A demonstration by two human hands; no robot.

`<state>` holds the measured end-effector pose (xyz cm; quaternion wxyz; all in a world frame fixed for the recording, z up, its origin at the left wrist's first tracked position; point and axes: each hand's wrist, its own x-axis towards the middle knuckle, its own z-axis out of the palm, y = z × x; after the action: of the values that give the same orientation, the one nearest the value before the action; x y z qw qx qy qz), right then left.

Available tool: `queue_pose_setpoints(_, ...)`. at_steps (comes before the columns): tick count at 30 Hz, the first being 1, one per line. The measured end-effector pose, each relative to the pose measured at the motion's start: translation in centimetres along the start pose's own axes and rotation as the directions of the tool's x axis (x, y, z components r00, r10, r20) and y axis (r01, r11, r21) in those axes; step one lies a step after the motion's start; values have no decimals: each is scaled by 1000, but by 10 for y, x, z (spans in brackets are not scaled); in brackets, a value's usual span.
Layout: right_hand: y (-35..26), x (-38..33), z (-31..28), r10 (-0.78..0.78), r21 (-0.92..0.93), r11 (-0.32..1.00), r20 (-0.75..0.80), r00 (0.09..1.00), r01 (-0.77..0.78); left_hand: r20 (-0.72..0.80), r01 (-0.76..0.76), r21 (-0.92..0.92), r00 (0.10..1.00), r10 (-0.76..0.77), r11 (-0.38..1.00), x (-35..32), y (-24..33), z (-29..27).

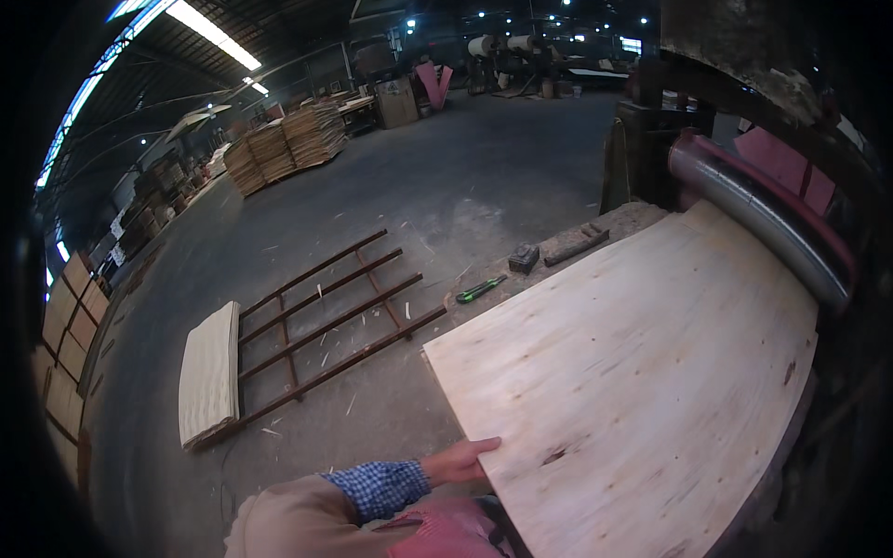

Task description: The person feeds thin sheets of wood veneer through a roller press by hand, then carries a metal grate across the warehouse floor and positions it.

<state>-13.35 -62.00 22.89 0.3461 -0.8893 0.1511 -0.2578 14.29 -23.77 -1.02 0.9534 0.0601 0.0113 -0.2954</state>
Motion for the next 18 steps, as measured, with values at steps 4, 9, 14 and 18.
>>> queue_pose_setpoints(4,-6,-72,97,53,15,998,57,997,-54,-381,-4,159,922,65,987,-182,36,-28)
queue_pose_setpoints(9,-1,-149,168,488,391,717,310,816,-577,-436,-20,144,896,82,989,-271,102,-96)
queue_pose_setpoints(14,-40,-158,257,237,100,970,-209,949,-221,-349,-16,368,924,154,930,-206,202,-57)
queue_pose_setpoints(18,-28,-292,362,55,-331,933,-248,967,-138,-311,-55,444,926,212,894,-199,246,-108)
